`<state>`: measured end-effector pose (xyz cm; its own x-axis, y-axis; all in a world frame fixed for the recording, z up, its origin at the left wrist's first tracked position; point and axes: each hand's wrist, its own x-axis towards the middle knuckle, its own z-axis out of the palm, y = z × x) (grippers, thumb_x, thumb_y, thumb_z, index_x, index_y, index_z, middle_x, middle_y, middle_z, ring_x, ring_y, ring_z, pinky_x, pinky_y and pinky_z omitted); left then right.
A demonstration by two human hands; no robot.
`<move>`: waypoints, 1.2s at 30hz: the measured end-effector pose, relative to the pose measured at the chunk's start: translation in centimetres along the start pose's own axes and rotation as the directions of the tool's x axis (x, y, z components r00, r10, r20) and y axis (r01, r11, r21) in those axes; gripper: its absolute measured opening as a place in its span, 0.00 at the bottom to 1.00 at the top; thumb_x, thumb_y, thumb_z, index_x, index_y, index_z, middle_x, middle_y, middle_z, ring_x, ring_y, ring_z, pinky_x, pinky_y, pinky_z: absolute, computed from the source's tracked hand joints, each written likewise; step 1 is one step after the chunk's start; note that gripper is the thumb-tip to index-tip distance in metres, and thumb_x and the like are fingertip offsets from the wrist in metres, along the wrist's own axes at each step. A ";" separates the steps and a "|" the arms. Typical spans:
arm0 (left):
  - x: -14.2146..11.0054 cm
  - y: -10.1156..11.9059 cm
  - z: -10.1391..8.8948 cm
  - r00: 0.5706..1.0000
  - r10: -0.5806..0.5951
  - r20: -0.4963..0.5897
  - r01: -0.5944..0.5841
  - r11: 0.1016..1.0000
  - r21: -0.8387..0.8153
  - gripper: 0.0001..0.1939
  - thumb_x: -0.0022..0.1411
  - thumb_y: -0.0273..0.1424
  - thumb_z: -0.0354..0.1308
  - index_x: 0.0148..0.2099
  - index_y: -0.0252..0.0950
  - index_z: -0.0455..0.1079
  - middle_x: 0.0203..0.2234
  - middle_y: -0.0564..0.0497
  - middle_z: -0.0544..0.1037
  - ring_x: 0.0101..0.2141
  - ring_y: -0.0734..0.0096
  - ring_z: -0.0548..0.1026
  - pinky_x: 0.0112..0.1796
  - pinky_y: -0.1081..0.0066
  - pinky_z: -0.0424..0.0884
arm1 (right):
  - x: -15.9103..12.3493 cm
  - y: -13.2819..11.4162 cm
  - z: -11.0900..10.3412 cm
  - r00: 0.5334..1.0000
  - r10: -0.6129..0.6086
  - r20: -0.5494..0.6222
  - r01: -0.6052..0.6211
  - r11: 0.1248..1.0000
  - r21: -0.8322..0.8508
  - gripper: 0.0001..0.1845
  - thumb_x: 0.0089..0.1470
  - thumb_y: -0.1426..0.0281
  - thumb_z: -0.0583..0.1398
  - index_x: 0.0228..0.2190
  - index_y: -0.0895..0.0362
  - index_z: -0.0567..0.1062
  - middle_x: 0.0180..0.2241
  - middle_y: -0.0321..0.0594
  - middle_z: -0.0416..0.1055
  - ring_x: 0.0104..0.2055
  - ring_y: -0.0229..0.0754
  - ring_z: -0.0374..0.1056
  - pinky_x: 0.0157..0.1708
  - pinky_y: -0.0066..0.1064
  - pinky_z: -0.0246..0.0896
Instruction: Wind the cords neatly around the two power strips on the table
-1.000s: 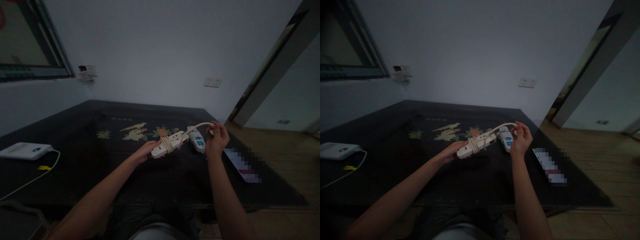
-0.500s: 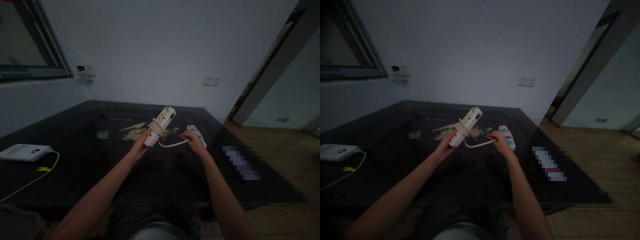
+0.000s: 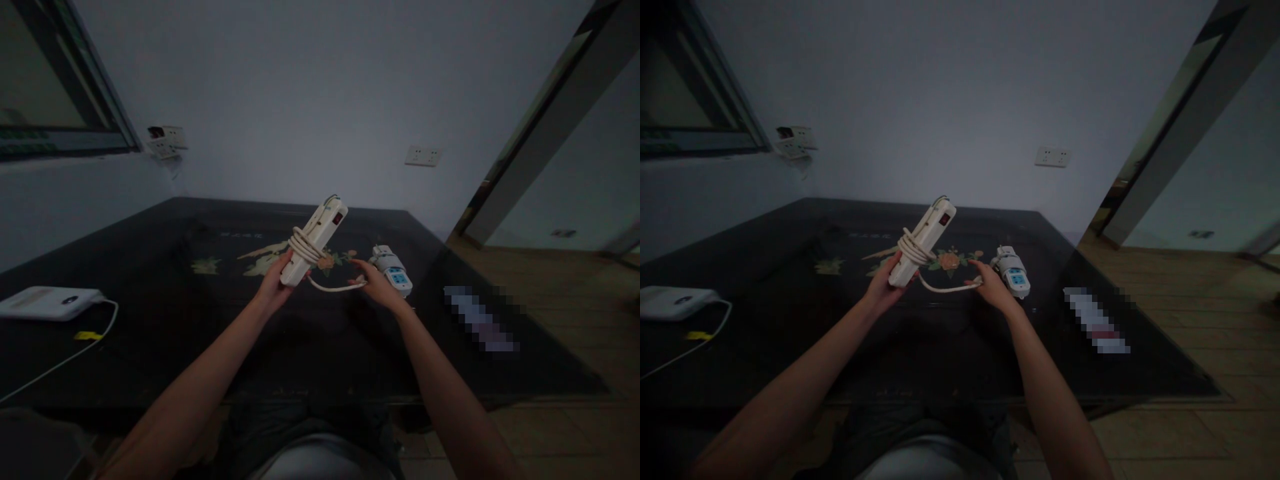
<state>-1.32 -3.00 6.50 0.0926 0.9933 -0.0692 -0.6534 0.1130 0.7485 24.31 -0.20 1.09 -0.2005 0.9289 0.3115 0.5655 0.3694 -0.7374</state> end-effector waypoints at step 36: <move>-0.5 -0.1 -1.0 0.899 -0.253 0.357 0.108 0.919 0.379 0.12 0.52 0.32 0.63 0.38 0.30 0.73 0.26 0.46 0.78 0.22 0.68 0.75 0.22 0.70 0.75 | 0.0 -0.5 -2.6 0.951 0.268 -0.156 -0.113 0.768 0.630 0.17 0.35 0.71 0.69 0.30 0.57 0.71 0.27 0.35 0.76 0.23 0.37 0.71 0.21 0.24 0.68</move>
<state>-2.04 -3.52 5.81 0.5166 0.8561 -0.0160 -0.3054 0.2017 0.9306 26.15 -0.41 3.02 0.0858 0.9775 0.1925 -0.0471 0.1970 -0.9793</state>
